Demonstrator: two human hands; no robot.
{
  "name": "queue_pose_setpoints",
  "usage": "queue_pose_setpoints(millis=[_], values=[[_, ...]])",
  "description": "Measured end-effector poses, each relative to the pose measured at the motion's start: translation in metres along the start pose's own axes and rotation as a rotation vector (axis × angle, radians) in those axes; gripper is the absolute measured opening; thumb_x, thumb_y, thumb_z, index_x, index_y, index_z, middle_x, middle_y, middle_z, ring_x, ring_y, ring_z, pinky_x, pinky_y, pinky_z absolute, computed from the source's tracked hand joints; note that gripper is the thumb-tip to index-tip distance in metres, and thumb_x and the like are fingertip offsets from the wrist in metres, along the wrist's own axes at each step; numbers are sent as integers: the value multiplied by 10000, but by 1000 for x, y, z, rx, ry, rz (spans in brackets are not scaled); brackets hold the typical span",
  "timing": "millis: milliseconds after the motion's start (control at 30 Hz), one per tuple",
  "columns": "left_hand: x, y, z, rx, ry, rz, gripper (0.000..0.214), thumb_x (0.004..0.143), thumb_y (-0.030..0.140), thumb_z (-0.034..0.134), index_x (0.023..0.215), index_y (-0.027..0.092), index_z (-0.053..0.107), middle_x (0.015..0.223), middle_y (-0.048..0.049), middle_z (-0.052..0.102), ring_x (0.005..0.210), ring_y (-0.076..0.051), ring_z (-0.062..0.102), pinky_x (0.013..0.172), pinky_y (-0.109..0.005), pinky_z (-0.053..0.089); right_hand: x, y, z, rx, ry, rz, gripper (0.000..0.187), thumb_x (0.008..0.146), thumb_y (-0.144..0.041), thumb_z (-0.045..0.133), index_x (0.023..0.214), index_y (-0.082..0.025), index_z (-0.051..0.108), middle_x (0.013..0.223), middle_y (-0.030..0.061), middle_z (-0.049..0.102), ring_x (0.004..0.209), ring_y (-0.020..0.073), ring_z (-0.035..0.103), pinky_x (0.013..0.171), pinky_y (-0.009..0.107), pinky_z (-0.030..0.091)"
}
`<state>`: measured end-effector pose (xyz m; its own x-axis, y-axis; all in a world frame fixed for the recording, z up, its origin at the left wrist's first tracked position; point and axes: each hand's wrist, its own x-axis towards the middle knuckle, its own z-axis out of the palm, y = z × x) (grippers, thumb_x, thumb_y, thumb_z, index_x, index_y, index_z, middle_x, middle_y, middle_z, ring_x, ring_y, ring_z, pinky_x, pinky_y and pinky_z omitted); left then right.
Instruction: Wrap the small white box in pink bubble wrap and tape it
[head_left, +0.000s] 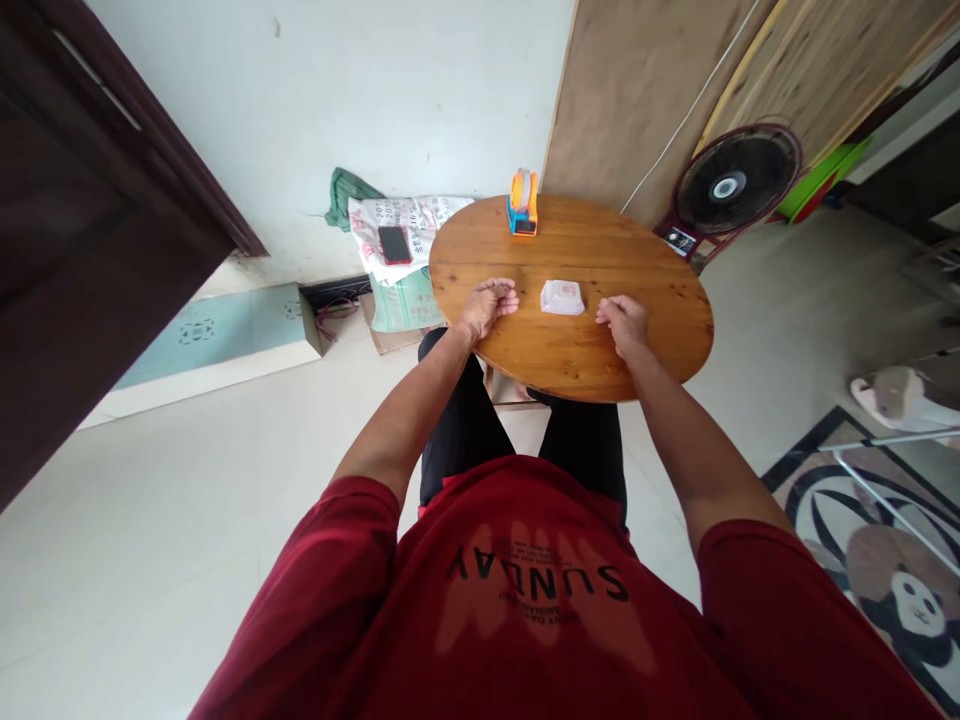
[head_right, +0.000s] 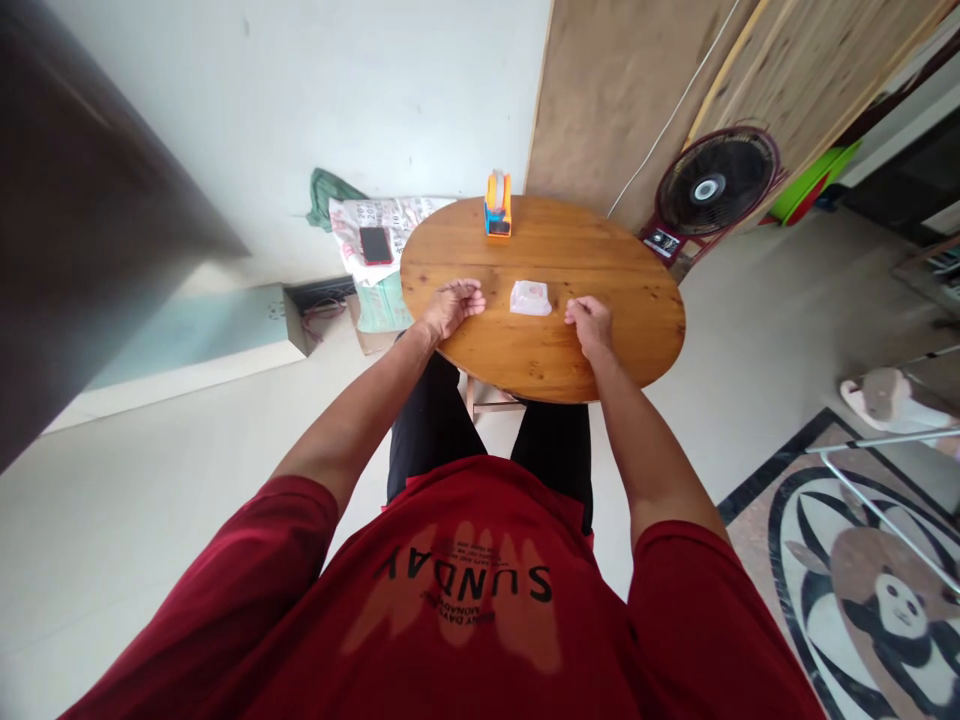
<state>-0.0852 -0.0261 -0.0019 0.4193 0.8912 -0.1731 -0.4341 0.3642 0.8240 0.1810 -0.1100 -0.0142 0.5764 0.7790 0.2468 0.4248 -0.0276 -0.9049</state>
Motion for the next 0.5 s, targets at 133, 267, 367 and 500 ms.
queue_pose_setpoints(millis=[133,267,367,500], values=[[2,-1,0,0,-4,-15,41,854,111,608,850,151,602,659,24,627,602,-79,623,709,-223,517,-1,-1,-1,1,10,12,137,808,-291,639,704,-208,608,640,-28,643,591,116,608,609,250,466],[3,-3,-1,-16,-18,-14,71,875,90,571,868,151,607,684,18,630,613,-76,620,735,-233,525,1,0,1,6,18,18,131,806,-281,629,699,-208,609,645,-24,632,583,114,595,625,261,464],[2,-5,-2,-26,-23,-8,111,894,73,530,870,149,607,701,10,631,629,-80,618,780,-254,534,2,1,2,8,14,21,134,805,-282,630,693,-215,601,647,-20,628,578,120,583,638,276,467],[2,-6,0,-14,-10,0,100,904,84,537,866,152,602,703,1,619,653,-92,614,807,-269,530,1,-2,4,4,6,31,148,799,-302,639,682,-227,587,652,-11,624,593,136,577,673,310,485]])
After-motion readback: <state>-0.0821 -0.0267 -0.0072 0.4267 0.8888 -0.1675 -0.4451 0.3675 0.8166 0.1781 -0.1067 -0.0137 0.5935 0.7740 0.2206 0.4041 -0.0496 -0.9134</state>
